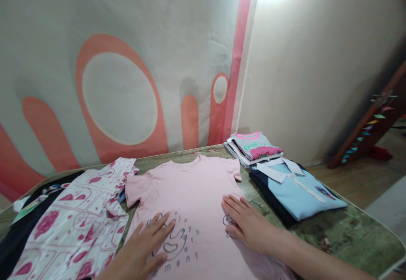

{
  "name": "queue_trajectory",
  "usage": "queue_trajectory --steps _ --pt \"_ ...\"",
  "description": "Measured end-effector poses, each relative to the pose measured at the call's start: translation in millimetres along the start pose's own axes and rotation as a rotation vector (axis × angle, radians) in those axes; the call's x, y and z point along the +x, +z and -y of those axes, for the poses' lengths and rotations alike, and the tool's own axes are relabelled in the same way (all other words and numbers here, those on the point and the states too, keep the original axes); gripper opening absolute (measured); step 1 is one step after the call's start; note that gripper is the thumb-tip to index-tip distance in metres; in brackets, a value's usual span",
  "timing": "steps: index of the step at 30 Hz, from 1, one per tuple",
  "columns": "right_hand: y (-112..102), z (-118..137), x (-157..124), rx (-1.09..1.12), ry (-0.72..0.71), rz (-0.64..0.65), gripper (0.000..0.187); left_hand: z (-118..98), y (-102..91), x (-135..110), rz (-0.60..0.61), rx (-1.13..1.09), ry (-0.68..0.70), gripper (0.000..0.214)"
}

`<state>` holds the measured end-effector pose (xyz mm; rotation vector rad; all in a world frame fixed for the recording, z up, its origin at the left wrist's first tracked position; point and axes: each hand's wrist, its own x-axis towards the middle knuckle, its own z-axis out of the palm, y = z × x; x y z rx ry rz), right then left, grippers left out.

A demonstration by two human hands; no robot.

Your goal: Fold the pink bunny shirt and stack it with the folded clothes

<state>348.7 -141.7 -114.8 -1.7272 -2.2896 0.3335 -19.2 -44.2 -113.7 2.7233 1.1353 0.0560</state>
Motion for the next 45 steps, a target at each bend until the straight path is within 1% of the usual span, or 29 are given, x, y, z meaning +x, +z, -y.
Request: queue_trajectory --steps 2,4,6,7,9,12,14,16,19,22,25,26,28,30,31,33,35,37,39,43,45 --pt "-12 1 14 0.015 -0.004 -0.003 0.048 6 -12.9 16 -0.011 -0.052 -0.031 0.044" --pt "-18 1 37 0.018 -0.005 -0.056 0.044 10 -20.1 41 -0.11 -0.028 -0.091 0.047" --pt "-15 0 62 -0.001 -0.009 -0.112 0.048 13 -17.0 67 -0.177 0.04 -0.09 0.051" --pt "-10 -2 74 -0.018 -0.008 -0.126 0.051 15 -11.9 78 -0.179 0.077 -0.081 0.052" --pt "2 -9 92 -0.054 0.011 -0.141 0.056 20 1.5 91 -0.177 0.144 -0.131 0.054" --pt "19 -24 105 -0.078 0.063 -0.156 0.058 29 16.7 92 -0.201 0.219 -0.251 0.057" --pt "24 -34 108 -0.079 0.083 -0.162 0.058 32 18.9 87 -0.201 0.249 -0.288 0.056" --pt "26 -40 108 -0.08 0.087 -0.169 0.058 31 17.0 83 -0.201 0.266 -0.316 0.056" --pt "28 -42 108 -0.084 0.082 -0.177 0.058 24 14.4 81 -0.188 0.279 -0.341 0.056" --pt "30 -37 103 -0.09 0.08 -0.173 0.058 17 16.3 78 -0.195 0.291 -0.35 0.056" --pt "24 -32 94 -0.094 0.077 -0.139 0.058 16 16.1 73 -0.189 0.288 -0.353 0.058" --pt "18 -31 91 -0.096 0.071 -0.118 0.059 17 13.4 71 -0.159 0.272 -0.353 0.059" --pt "3 -29 90 -0.106 0.049 -0.049 0.057 24 2.5 73 -0.044 0.211 -0.342 0.063" --pt "-15 -27 99 -0.12 0.052 0.016 0.041 34 -14.4 84 0.037 0.134 -0.293 0.06" --pt "-24 -27 109 -0.126 0.084 0.029 0.032 40 -23.7 93 0.043 0.104 -0.264 0.056" --pt "-35 -26 135 -0.131 0.129 -0.007 0.03 52 -39.4 120 -0.044 0.081 -0.236 0.048" --pt "-35 -27 164 -0.137 0.157 -0.063 0.029 61 -46.6 148 -0.131 0.096 -0.272 0.05" --pt "-27 -28 187 -0.144 0.193 -0.112 0.029 68 -42.6 170 -0.189 0.113 -0.328 0.051" --pt "-13 -30 200 -0.156 0.231 -0.169 0.031 73 -29.2 181 -0.236 0.129 -0.365 0.05" --pt "13 -35 207 -0.18 0.273 -0.275 0.038 82 3.7 178 -0.299 0.157 -0.4 0.05" --pt "20 -37 209 -0.185 0.275 -0.294 0.039 87 12.9 175 -0.311 0.163 -0.412 0.051"
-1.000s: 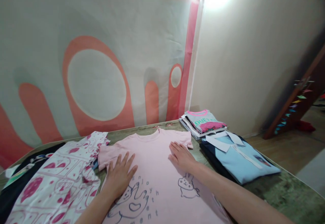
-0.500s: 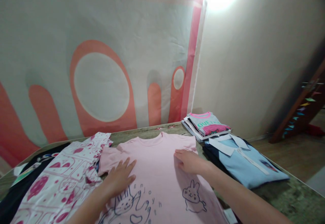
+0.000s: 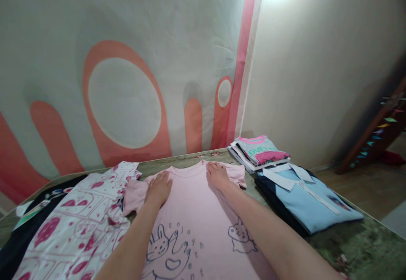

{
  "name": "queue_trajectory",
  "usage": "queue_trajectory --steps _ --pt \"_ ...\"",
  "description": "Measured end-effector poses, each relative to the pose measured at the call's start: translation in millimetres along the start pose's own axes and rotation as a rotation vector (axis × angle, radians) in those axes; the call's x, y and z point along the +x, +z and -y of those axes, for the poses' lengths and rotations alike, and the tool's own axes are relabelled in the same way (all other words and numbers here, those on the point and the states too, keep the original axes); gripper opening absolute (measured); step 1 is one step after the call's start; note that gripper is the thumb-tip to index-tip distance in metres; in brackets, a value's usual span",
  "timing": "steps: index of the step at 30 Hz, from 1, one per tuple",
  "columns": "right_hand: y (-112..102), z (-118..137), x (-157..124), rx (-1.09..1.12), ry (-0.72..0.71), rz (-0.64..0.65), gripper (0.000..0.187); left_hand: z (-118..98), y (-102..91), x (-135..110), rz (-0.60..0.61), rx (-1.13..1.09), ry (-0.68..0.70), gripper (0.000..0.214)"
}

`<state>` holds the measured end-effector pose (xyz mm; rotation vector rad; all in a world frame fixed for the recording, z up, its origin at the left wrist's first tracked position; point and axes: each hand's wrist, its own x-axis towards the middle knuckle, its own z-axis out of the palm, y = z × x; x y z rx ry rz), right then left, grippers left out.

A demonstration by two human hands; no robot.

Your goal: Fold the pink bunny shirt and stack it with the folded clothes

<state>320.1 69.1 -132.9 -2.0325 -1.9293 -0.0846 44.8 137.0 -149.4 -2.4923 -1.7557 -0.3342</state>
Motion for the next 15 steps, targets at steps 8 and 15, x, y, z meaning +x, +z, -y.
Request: queue_trajectory --steps 8,15 --pt "18 8 11 0.013 0.004 -0.034 0.035 10 1.6 5 -0.031 -0.019 0.111 0.048" --pt "31 -1 12 0.044 -0.048 -0.01 0.043 7 14.7 0 -0.003 -0.008 0.073 0.059"
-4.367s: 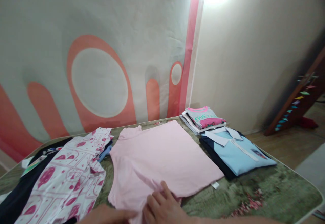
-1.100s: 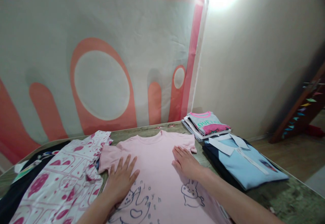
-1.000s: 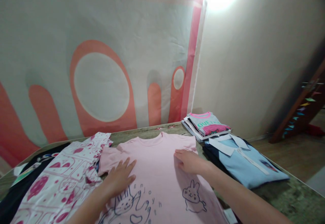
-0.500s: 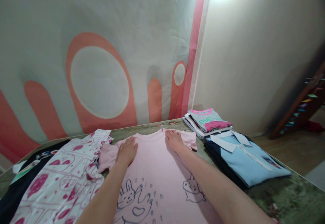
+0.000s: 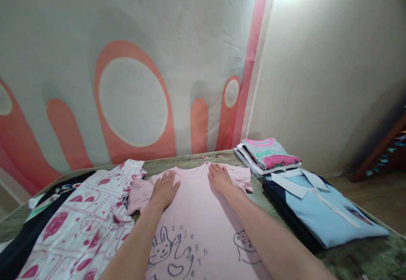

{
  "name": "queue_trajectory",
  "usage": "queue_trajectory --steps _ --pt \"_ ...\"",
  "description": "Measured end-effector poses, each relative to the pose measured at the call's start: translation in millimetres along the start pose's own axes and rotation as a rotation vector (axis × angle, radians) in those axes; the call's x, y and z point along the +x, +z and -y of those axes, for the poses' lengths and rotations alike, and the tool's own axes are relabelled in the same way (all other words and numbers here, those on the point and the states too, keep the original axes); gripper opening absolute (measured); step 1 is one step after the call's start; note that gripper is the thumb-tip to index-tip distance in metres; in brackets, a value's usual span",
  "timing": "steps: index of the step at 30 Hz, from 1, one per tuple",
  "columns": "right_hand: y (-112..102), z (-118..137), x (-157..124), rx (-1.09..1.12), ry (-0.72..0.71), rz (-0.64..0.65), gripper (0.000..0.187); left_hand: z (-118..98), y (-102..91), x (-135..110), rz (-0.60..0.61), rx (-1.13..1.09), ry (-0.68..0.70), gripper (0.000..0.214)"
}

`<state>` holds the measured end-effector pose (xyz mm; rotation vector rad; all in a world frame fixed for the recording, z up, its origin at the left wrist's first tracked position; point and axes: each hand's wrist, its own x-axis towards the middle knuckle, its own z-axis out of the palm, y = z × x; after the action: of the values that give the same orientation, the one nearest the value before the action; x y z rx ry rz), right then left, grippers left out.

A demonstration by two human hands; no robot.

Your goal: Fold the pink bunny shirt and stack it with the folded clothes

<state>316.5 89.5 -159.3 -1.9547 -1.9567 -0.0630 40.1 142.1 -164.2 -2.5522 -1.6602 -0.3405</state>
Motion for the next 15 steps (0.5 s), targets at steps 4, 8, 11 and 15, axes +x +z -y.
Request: queue_trajectory --steps 4,8,11,15 --pt "3 -1 0 0.001 0.028 0.0 0.047 -1 1.4 -1 -0.009 0.011 -0.05 0.063" --pt "-4 0 -2 0.001 0.038 -0.047 0.053 0 -6.1 0 -0.033 0.01 -0.035 0.058" --pt "-9 1 -2 0.005 -0.027 -0.054 0.052 2 -11.9 0 -0.037 -0.007 0.03 0.052" --pt "-4 -1 -1 0.002 -0.048 0.014 0.051 2 -10.8 -3 0.019 -0.011 0.05 0.053"
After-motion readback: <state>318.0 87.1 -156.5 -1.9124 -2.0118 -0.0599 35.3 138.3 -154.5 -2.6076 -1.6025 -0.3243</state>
